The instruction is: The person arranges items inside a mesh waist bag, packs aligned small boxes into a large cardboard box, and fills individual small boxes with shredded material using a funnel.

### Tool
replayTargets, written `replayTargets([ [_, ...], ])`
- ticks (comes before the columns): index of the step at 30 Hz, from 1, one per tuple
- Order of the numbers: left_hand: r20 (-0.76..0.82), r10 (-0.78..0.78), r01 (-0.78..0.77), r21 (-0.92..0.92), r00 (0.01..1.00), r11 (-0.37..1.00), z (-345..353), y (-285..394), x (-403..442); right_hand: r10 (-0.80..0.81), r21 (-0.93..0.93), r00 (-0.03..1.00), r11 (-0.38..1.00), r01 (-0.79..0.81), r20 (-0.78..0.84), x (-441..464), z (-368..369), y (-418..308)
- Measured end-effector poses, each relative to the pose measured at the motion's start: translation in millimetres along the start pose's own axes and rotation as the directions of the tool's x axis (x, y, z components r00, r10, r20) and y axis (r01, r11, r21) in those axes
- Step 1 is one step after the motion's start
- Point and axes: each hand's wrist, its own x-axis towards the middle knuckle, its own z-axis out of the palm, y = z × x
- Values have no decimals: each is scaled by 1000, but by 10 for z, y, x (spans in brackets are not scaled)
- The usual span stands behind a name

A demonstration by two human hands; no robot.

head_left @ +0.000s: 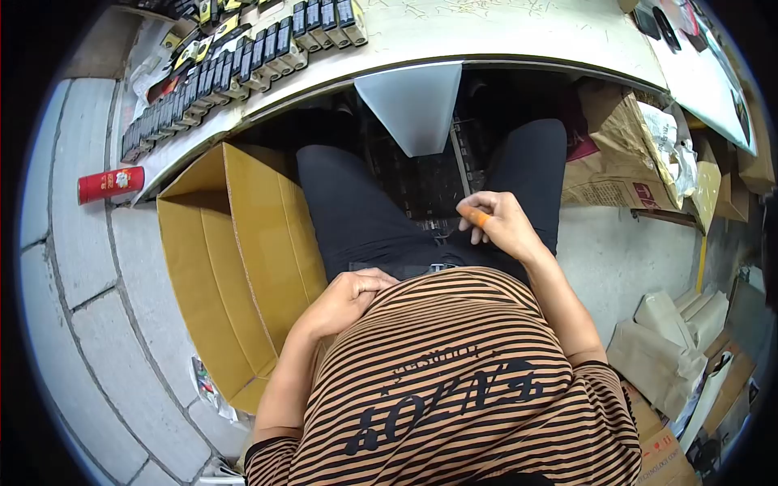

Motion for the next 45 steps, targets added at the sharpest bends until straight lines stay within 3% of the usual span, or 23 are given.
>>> replayTargets([
  [4,-76,-63,62,-18,995,998,30,15,-135,-5,-240,986,970,45,166,-193,4,-65],
  [7,-79,-130,129,-17,988,992,4,-14,-181,-131,-236,963,953,188,235,-371,-14,-6],
  [10,-65,-211,209,-30,975,977,38,-43,-221,-116,-211,961,962,171,250,-501,-72,-71],
  [14,-3,-160,160,-17,987,987,13,-141,146,-28,-343,965,932,120,262,-597,-85,-190],
  [16,-71,-251,259,145,965,955,-9,177,287,24,-349,971,935,62,238,-619,-79,-196],
  [17,-62,-247,253,143,967,957,-16,183,408,64,-355,973,935,20,224,-598,-86,-204],
  [19,29,-18,14,126,999,992,-20,145,659,129,-366,971,929,-48,201,-511,-114,-214],
  [21,162,46,-81,217,986,973,114,158,906,102,-407,966,913,4,239,-352,-155,-103],
  [22,164,54,-90,221,985,971,180,200,968,85,-440,958,897,47,275,-268,-176,-11],
  [24,134,-42,-42,567,990,823,264,267,1043,56,-500,938,856,130,341,-177,-213,89],
  [29,261,105,-258,666,960,700,200,149,1162,26,-561,910,795,232,414,-146,-267,18],
  [32,269,65,-246,720,961,649,196,278,1154,46,-581,915,785,214,400,-91,-276,64],
  [35,267,20,-226,771,963,595,209,320,1135,65,-598,917,776,201,394,-50,-266,92],
  [39,-22,349,-209,764,937,610,383,1,995,-1,-638,913,715,286,408,-62,-205,116],
  [40,-23,349,-208,765,937,610,410,-32,982,-2,-638,913,715,287,408,-79,-184,98],
  [44,-49,655,-230,914,754,333,514,-88,997,-49,-797,925,491,352,378,-186,-116,-87],
  [45,-51,657,-227,916,752,330,513,-89,1009,-53,-796,924,489,356,380,-184,-115,-79],
])
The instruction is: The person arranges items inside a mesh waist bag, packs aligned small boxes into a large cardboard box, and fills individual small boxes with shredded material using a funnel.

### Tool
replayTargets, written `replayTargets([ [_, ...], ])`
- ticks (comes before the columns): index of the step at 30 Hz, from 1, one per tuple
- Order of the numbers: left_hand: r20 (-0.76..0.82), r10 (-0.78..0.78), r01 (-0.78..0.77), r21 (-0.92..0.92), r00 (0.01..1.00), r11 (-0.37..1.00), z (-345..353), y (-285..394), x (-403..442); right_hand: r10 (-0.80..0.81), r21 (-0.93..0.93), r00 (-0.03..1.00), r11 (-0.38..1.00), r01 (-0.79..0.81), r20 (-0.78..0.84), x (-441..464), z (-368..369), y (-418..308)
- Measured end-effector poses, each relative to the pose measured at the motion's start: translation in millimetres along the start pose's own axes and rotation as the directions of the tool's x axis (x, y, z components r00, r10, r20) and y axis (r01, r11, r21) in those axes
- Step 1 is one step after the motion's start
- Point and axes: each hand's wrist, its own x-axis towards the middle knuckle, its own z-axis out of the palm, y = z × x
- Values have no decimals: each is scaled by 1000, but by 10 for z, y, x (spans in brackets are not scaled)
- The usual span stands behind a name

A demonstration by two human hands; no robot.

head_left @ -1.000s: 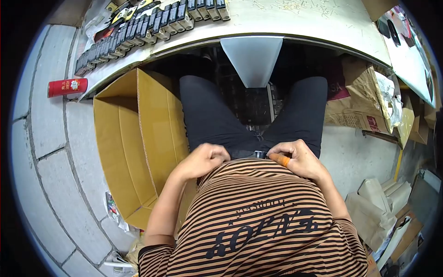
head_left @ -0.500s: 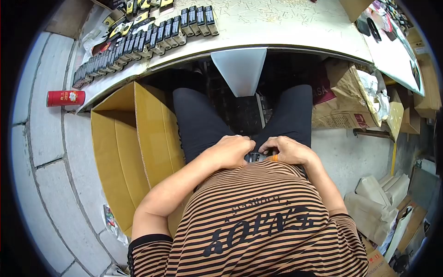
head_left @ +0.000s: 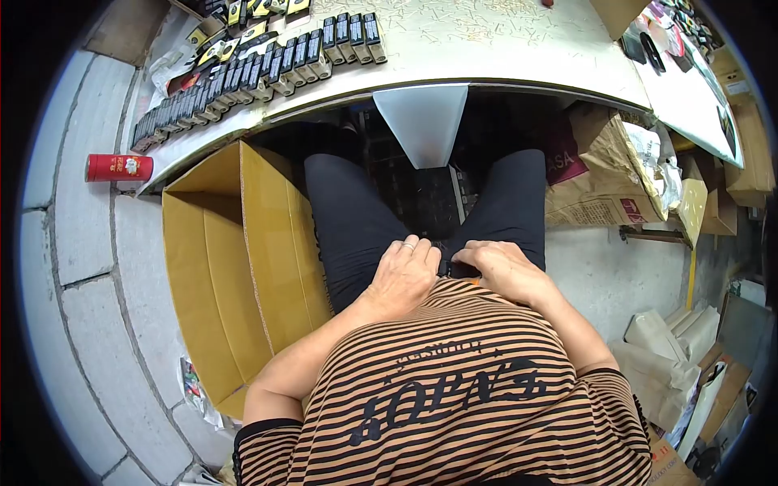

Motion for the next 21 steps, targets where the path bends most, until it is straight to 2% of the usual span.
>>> replayTargets([
  [5,-18,-15,15,-6,1000,1000,13,-26,29,-77,-14,988,997,76,-131,-11,112,53],
  [9,180,-179,230,-326,967,917,-39,-121,22,-96,-41,963,995,88,-253,-1,238,87],
  [10,180,-178,229,-327,967,917,-63,-135,28,-95,-42,963,995,87,-254,3,236,76],
  [14,504,-258,524,-505,824,686,-180,-206,111,86,225,977,973,-41,-194,52,203,24],
  [19,348,-311,452,-475,884,755,-24,-237,-43,3,243,959,968,68,-282,66,238,25],
  [21,337,-315,450,-480,887,753,15,-238,-68,-28,258,965,961,98,-262,94,240,62],
])
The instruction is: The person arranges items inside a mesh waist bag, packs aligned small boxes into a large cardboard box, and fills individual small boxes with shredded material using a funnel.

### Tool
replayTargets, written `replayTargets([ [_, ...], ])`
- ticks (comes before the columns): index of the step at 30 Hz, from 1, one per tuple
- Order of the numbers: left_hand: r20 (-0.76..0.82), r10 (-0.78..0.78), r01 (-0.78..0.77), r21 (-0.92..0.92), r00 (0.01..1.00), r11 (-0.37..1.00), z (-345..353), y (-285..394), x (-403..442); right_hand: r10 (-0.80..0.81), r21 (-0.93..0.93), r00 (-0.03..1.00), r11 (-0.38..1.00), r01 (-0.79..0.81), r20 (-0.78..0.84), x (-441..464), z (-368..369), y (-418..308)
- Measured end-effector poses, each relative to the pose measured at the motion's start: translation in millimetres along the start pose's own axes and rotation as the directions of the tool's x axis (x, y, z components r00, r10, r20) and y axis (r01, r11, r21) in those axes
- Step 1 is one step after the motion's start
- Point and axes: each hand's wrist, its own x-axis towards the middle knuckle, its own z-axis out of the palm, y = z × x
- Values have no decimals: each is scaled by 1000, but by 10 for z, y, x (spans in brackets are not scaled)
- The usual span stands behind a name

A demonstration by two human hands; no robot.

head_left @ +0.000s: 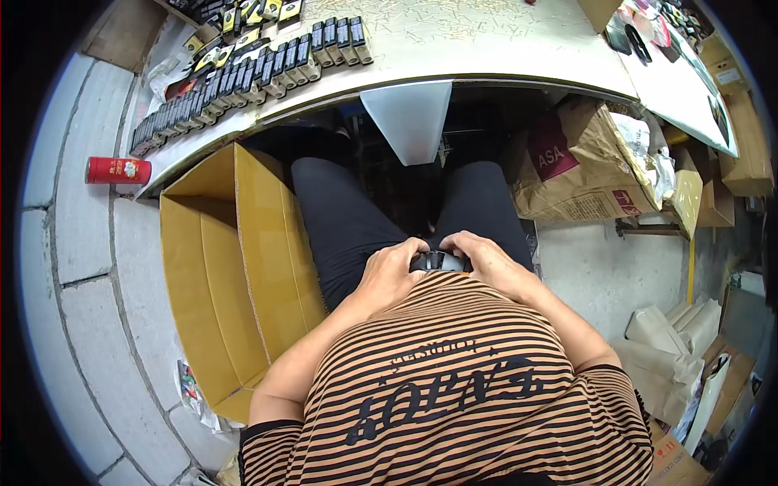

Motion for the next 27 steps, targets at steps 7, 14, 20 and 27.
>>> replayTargets([
  [7,11,-47,48,-88,999,995,34,-4,12,-65,-85,972,993,86,225,183,-209,-48],
  [14,65,-82,87,-76,994,993,67,69,10,-101,-44,975,993,112,198,120,-138,150],
  [20,0,-63,63,-94,998,994,128,68,-14,-60,-62,992,996,68,113,11,-200,16],
  [27,-2,-40,39,-143,999,989,94,27,-111,-156,-73,984,984,162,87,29,-113,-36],
])
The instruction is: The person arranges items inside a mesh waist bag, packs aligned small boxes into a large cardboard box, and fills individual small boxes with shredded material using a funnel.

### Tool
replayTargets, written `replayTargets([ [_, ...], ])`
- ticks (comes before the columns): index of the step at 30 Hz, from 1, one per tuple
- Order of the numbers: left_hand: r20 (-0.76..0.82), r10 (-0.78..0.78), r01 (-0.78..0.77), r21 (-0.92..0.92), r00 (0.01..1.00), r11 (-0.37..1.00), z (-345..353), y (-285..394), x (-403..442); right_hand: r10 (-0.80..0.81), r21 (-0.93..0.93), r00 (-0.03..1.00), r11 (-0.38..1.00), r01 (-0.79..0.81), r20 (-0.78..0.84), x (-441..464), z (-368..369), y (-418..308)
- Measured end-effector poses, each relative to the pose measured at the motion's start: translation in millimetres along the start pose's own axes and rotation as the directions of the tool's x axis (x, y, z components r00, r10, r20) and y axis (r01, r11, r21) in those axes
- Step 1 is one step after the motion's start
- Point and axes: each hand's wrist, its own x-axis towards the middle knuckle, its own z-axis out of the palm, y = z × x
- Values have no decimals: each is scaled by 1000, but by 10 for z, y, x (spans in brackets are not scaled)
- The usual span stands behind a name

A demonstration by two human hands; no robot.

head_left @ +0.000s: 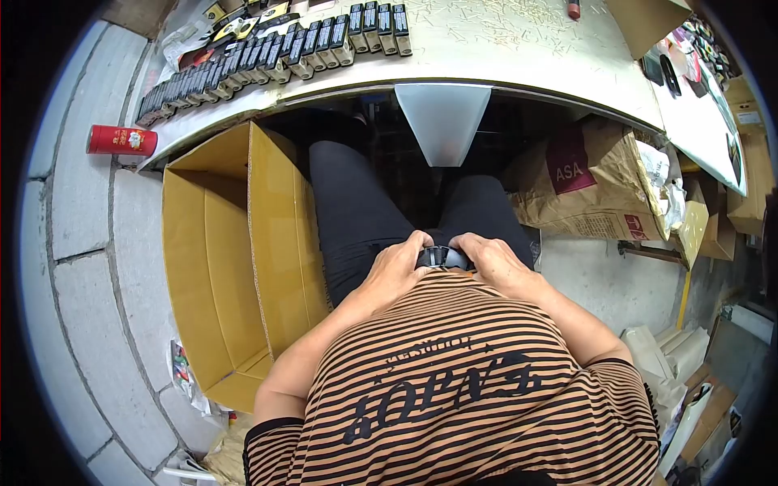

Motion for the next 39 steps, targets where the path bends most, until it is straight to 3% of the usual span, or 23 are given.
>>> replayTargets([
  [7,-2,23,-23,25,1000,999,36,26,-27,-21,-86,997,996,28,78,-17,-2,46],
  [11,-74,19,-8,141,997,990,141,59,-39,160,-182,987,970,-162,-23,-147,17,-80],
  [16,-71,40,-29,148,997,989,191,37,3,106,-157,980,979,-133,-170,-233,30,-145],
  [22,2,63,-63,151,998,987,61,72,-17,54,-146,979,986,-84,-197,-199,59,-162],
  [27,55,64,-74,190,996,979,56,86,-31,78,-228,996,970,-86,-44,-191,-7,-142],
  [32,-35,39,-36,81,999,996,-7,205,-181,109,-281,994,955,-97,30,-265,-64,-201],
  [34,-143,-58,31,-186,988,982,19,186,-192,139,-71,985,987,-147,-102,-318,-35,-186],
  [36,-225,-194,77,-442,955,894,26,168,-238,188,150,958,976,-157,-219,-350,20,-179],
  [38,-176,-398,149,-735,900,662,-29,224,-255,444,382,866,860,-339,-231,-406,33,-143],
  [39,-207,-447,115,-796,870,594,-81,182,-274,451,382,861,858,-345,-235,-429,20,-136],
])
